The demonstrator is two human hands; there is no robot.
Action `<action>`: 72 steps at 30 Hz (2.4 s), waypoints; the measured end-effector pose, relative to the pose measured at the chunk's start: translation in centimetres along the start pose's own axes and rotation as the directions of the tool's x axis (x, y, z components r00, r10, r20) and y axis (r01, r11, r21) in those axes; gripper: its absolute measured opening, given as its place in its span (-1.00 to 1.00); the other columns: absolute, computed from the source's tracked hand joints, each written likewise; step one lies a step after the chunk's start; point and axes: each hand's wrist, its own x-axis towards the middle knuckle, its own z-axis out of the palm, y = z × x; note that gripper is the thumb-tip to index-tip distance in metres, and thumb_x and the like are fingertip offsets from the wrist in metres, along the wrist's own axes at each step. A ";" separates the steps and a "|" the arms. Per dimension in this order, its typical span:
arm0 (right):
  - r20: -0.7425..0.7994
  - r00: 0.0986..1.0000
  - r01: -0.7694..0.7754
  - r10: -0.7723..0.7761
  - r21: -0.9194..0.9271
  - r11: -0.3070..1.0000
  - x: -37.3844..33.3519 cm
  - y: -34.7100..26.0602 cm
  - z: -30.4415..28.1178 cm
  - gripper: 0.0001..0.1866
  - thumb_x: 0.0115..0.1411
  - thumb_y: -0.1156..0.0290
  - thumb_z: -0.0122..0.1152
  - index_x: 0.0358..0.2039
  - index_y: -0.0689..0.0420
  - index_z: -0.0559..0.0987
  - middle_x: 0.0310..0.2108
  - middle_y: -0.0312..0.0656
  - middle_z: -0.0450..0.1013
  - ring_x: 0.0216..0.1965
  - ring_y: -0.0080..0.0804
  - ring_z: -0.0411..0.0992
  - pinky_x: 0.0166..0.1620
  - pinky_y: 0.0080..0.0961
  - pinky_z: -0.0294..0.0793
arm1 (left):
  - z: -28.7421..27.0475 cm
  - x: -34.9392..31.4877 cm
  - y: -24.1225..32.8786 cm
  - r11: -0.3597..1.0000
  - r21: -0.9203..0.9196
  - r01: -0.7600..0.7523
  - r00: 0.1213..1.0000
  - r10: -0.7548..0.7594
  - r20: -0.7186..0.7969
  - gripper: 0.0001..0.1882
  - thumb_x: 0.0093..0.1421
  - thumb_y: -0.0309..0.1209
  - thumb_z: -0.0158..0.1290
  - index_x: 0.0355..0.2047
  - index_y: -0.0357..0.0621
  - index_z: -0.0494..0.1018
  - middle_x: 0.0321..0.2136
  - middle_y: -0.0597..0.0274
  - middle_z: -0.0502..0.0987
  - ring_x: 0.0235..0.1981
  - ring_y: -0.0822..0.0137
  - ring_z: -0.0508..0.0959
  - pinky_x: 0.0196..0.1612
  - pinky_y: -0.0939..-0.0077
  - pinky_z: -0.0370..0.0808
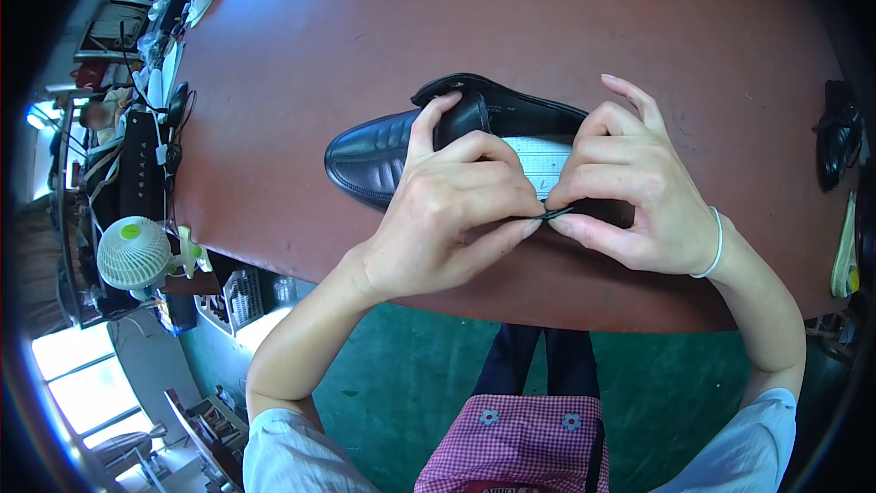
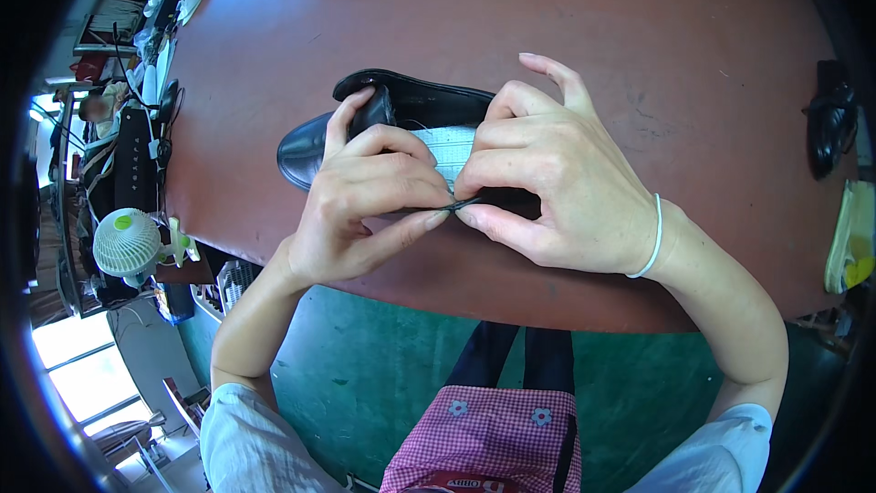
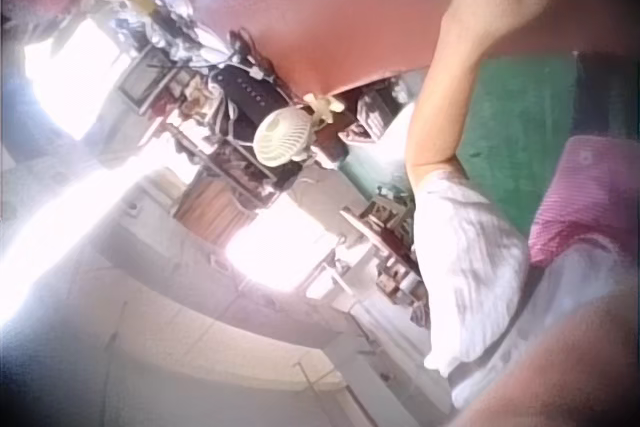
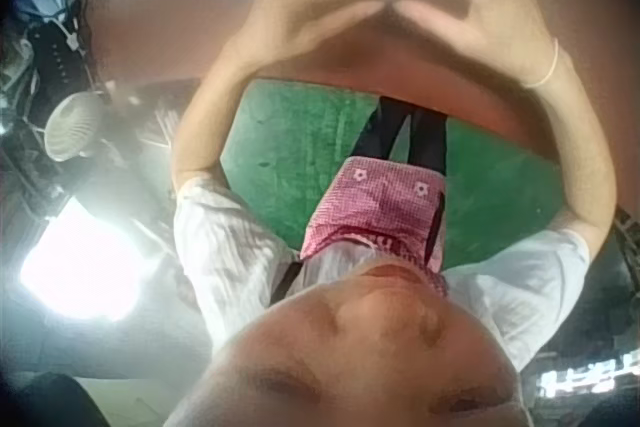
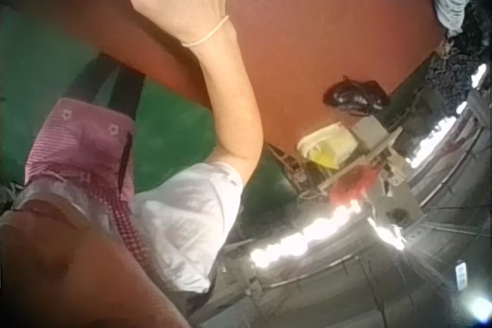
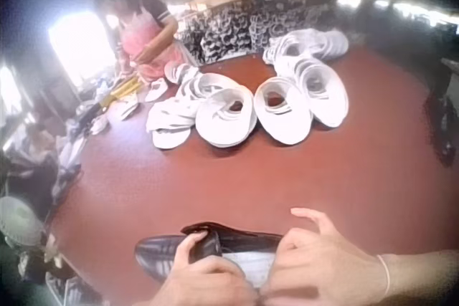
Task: The person applies adhesive to the inner edge of a black leather shoe using a yellow applicator and then presses down the lining with their fingers.
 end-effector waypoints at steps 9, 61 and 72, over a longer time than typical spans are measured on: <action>0.024 0.980 -0.197 0.195 0.136 0.971 0.5 -0.9 0.3 -0.94 -0.10 0.43 0.26 -0.58 0.07 0.54 -0.53 -0.38 0.42 -0.21 -0.38 0.33 0.25 0.02 -0.05 | 1.7 -0.7 -0.8 0.901 0.412 -0.138 0.954 0.233 -0.190 -0.88 -0.11 -0.43 0.21 -0.48 0.00 0.55 -0.46 0.47 0.54 -0.20 0.35 0.50 0.27 -0.10 -0.18; 0.076 0.974 -0.221 0.214 0.103 0.970 0.5 -1.1 -0.5 -0.94 -0.08 0.43 0.26 -0.55 0.10 0.58 -0.54 -0.33 0.42 -0.23 -0.37 0.33 0.22 -0.15 0.03 | 2.1 -0.4 -0.6 0.958 0.259 -0.121 0.946 0.190 -0.264 -0.86 -0.14 -0.42 0.25 -0.51 -0.02 0.54 -0.48 0.47 0.53 -0.18 0.32 0.51 0.26 -0.16 -0.18; -0.080 0.997 -0.015 0.009 -0.071 0.997 -1.1 -0.4 -0.2 -0.74 -0.14 0.44 0.39 -0.35 0.03 0.61 -0.39 -0.37 0.49 -0.21 -0.37 0.42 0.21 -0.04 0.12 | 1.8 -0.3 0.0 0.968 0.246 -0.050 0.967 0.108 -0.230 -0.79 -0.13 -0.36 0.27 -0.42 -0.01 0.55 -0.43 0.41 0.56 -0.12 0.28 0.49 0.29 -0.12 -0.27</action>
